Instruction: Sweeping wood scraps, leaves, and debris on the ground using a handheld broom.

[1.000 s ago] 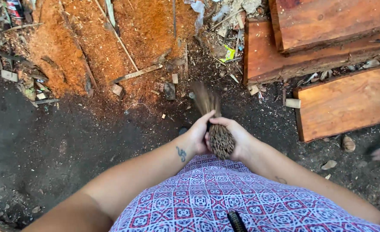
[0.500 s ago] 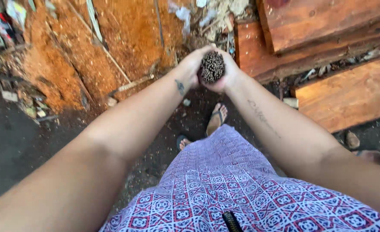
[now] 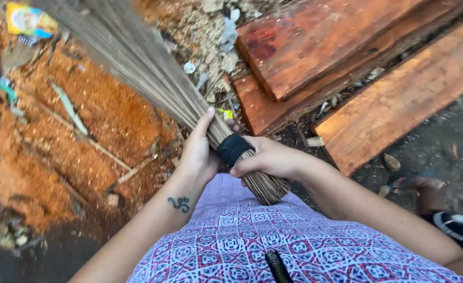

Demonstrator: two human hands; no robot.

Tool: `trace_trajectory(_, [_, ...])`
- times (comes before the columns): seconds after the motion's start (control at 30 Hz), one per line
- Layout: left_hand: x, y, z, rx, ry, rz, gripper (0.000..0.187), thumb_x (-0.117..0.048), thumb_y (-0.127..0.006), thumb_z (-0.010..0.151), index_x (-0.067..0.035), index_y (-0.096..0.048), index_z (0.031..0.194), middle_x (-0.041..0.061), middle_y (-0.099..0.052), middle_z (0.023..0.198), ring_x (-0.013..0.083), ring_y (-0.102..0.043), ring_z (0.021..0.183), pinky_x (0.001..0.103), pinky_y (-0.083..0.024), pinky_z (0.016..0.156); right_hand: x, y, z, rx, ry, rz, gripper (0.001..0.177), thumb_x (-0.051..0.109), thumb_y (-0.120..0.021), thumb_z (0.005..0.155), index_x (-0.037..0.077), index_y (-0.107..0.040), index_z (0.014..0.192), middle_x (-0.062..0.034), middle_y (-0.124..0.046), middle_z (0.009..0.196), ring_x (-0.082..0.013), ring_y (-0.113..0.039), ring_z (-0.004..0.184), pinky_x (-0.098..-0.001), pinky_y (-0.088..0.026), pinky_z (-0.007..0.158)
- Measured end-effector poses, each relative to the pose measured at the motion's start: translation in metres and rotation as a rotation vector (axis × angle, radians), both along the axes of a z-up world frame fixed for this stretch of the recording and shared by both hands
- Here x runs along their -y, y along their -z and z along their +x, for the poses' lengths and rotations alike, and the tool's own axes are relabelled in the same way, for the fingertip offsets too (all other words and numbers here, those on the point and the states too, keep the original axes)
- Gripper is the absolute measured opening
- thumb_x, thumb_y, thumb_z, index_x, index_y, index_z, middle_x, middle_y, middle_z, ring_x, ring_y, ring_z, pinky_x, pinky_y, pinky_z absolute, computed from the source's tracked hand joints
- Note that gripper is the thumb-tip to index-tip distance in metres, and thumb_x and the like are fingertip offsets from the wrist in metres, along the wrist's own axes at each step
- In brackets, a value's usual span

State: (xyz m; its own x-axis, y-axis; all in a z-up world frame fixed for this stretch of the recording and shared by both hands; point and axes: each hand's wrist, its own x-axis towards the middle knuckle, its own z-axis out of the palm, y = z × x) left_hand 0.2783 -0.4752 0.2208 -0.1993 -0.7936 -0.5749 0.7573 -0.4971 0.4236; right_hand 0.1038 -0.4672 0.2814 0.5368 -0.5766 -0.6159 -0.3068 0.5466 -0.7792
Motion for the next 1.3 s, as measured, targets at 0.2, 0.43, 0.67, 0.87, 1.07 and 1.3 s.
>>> trace_trajectory(0.2, [0.022, -0.031, 0.034, 0.036, 0.057, 0.025, 0.043, -0.048, -0.063, 0.093, -0.007, -0.064, 0.105, 0.011, -0.071, 0.092, 0.0265, -0.069, 0.089, 0.047, -0.056, 0.09, 0.015, -0.032, 0.03, -0.03, 0.021, -0.048, 0.042, 0.015, -0.08, 0.071, 0.004, -0.065, 0.109, -0.0016, -0.069, 0.082, -0.0115, -0.065, 0.068, -0.0277, -0.054, 0.063])
trace_trajectory(0.43, [0.058, -0.048, 0.068, 0.023, -0.087, -0.001, 0.067, -0.066, -0.044, 0.096, -0.007, -0.064, 0.12, 0.014, -0.07, 0.111, 0.0293, -0.064, 0.107, 0.049, -0.051, 0.102, 0.032, -0.034, 0.046, -0.181, -0.029, -0.273, 0.047, 0.018, -0.085, 0.068, 0.001, -0.068, 0.109, -0.0025, -0.071, 0.086, -0.0113, -0.064, 0.073, -0.0272, -0.054, 0.068])
trace_trajectory(0.67, [0.061, -0.003, 0.055, -0.11, -0.167, -0.004, 0.072, -0.07, -0.033, 0.098, -0.009, -0.065, 0.122, 0.014, -0.07, 0.11, 0.0322, -0.065, 0.099, 0.052, -0.054, 0.095, 0.01, -0.039, 0.038, -0.298, -0.001, -0.305, 0.062, 0.021, -0.086, 0.063, 0.002, -0.066, 0.119, -0.004, -0.075, 0.09, -0.0144, -0.068, 0.079, -0.0283, -0.056, 0.076])
trace_trajectory(0.87, [0.052, 0.009, 0.016, -0.01, -0.1, 0.284, 0.081, -0.074, -0.024, 0.095, -0.008, -0.059, 0.125, 0.018, -0.07, 0.105, 0.0384, -0.068, 0.092, 0.057, -0.056, 0.088, -0.017, -0.038, 0.019, -0.46, 0.037, -0.283, 0.069, 0.026, -0.088, 0.061, 0.001, -0.066, 0.122, -0.0076, -0.078, 0.097, -0.0168, -0.072, 0.088, -0.0297, -0.056, 0.084])
trace_trajectory(1.07, [0.044, 0.009, -0.03, 0.008, 0.139, 0.258, 0.081, -0.076, -0.026, 0.096, -0.006, -0.059, 0.118, 0.019, -0.068, 0.1, 0.0372, -0.065, 0.086, 0.057, -0.056, 0.083, -0.055, -0.043, -0.011, -0.489, 0.235, -0.23, 0.069, 0.028, -0.087, 0.06, 0.0, -0.068, 0.121, -0.0104, -0.08, 0.1, -0.0194, -0.074, 0.091, -0.0296, -0.056, 0.088])
trace_trajectory(1.3, [0.03, -0.005, -0.113, 0.054, 0.399, 0.216, 0.087, -0.08, -0.024, 0.093, -0.005, -0.061, 0.114, 0.022, -0.067, 0.099, 0.0404, -0.065, 0.088, 0.059, -0.055, 0.085, -0.11, -0.041, -0.07, -0.446, 0.516, -0.23, 0.063, 0.025, -0.086, 0.061, 0.002, -0.07, 0.117, -0.0085, -0.079, 0.097, -0.0172, -0.072, 0.088, -0.0294, -0.056, 0.084])
